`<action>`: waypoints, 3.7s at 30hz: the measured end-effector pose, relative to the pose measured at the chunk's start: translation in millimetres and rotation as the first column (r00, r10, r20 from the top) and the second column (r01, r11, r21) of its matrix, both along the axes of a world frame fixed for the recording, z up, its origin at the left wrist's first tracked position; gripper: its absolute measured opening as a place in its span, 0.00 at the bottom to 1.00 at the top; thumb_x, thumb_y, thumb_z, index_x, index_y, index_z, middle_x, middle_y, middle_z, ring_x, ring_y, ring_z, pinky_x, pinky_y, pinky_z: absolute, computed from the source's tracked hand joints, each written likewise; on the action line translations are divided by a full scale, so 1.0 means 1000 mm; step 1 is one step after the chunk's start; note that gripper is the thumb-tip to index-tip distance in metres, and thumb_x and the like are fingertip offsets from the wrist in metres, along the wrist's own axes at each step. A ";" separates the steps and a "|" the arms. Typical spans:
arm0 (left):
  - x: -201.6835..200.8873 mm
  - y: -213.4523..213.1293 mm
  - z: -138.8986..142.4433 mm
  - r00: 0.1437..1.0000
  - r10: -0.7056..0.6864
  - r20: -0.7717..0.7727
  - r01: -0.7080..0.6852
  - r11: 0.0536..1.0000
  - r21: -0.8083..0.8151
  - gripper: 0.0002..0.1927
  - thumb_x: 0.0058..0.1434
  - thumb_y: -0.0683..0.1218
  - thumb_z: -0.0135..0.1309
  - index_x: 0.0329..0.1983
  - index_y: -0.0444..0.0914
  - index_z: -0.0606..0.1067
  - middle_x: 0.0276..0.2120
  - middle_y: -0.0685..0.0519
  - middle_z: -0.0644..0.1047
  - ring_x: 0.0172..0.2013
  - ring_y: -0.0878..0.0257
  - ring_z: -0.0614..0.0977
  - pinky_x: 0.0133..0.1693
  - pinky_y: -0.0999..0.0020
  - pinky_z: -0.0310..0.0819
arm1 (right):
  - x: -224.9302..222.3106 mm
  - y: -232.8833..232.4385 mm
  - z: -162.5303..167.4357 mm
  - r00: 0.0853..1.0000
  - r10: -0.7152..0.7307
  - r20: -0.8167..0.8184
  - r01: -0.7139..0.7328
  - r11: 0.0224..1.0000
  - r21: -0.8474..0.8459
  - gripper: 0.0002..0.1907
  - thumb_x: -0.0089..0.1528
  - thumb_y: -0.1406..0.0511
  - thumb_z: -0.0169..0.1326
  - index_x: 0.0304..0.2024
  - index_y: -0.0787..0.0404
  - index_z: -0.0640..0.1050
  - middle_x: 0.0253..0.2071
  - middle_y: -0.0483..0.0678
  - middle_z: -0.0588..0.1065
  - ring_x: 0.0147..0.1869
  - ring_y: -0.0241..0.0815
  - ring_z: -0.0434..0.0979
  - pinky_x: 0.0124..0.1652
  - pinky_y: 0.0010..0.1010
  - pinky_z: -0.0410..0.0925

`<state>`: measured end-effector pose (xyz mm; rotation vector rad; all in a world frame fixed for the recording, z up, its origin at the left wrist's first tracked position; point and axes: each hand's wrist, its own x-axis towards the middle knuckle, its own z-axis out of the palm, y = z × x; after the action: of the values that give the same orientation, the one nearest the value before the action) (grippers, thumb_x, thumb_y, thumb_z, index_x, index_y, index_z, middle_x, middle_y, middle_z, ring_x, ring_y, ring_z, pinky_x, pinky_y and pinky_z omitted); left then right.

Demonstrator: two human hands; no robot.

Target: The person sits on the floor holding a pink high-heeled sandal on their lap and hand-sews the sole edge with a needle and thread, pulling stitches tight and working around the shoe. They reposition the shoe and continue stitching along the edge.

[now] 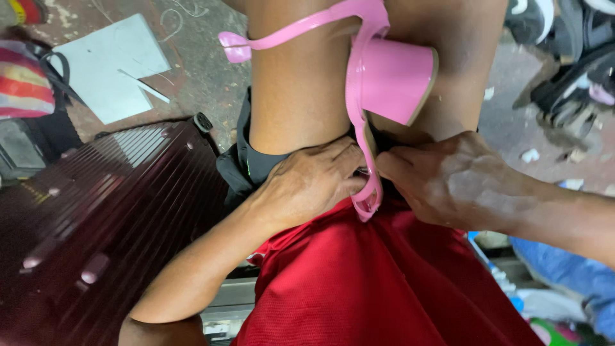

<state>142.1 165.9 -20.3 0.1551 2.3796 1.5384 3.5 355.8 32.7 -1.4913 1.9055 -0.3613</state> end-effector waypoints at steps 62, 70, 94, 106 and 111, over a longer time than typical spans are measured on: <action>0.005 0.013 0.053 0.823 0.543 0.168 -0.554 0.832 0.021 0.11 0.60 0.38 0.61 0.47 0.34 0.78 0.54 0.47 0.78 0.22 0.66 0.80 0.24 0.73 0.72 | -0.028 0.051 0.005 0.889 -0.163 -0.427 0.191 0.981 0.023 0.24 0.60 0.48 0.62 0.20 0.55 0.72 0.21 0.42 0.69 0.26 0.41 0.73 0.25 0.32 0.63; -0.013 0.047 0.067 0.942 0.223 -0.252 -0.275 0.942 -0.192 0.16 0.63 0.45 0.66 0.51 0.37 0.77 0.52 0.50 0.75 0.43 0.58 0.82 0.38 0.65 0.79 | -0.010 0.066 0.007 0.914 -0.212 -0.347 0.171 0.975 -0.145 0.20 0.57 0.50 0.62 0.21 0.55 0.76 0.22 0.41 0.71 0.23 0.41 0.74 0.25 0.31 0.64; -0.003 0.031 0.066 0.867 0.298 0.399 -0.460 0.785 0.414 0.27 0.67 0.32 0.43 0.70 0.38 0.64 0.48 0.48 0.82 0.38 0.65 0.87 0.39 0.70 0.84 | 0.022 0.071 -0.002 0.143 -0.544 0.827 0.475 0.770 0.425 0.03 0.64 0.70 0.54 0.34 0.61 0.75 0.30 0.40 0.72 0.34 0.28 0.70 0.34 0.23 0.66; -0.026 0.036 0.078 0.978 0.164 0.129 -0.179 0.977 0.114 0.45 0.57 0.39 0.64 0.75 0.43 0.56 0.47 0.44 0.73 0.34 0.54 0.80 0.37 0.61 0.79 | 0.015 0.039 0.006 0.589 -0.503 0.633 0.544 0.826 0.149 0.09 0.62 0.65 0.58 0.31 0.61 0.71 0.24 0.43 0.73 0.27 0.34 0.70 0.29 0.29 0.66; -0.018 0.038 0.076 0.966 0.184 0.181 -0.211 0.968 0.139 0.52 0.56 0.36 0.63 0.79 0.42 0.48 0.51 0.44 0.71 0.34 0.57 0.82 0.37 0.64 0.81 | 0.023 0.029 -0.009 0.848 -0.392 0.357 0.462 0.877 -0.135 0.06 0.59 0.66 0.58 0.33 0.60 0.74 0.29 0.47 0.78 0.30 0.43 0.80 0.32 0.35 0.70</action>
<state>123.9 203.8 56.0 -0.1779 2.1978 1.7550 26.8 384.7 23.7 -1.0319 1.9614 -0.9864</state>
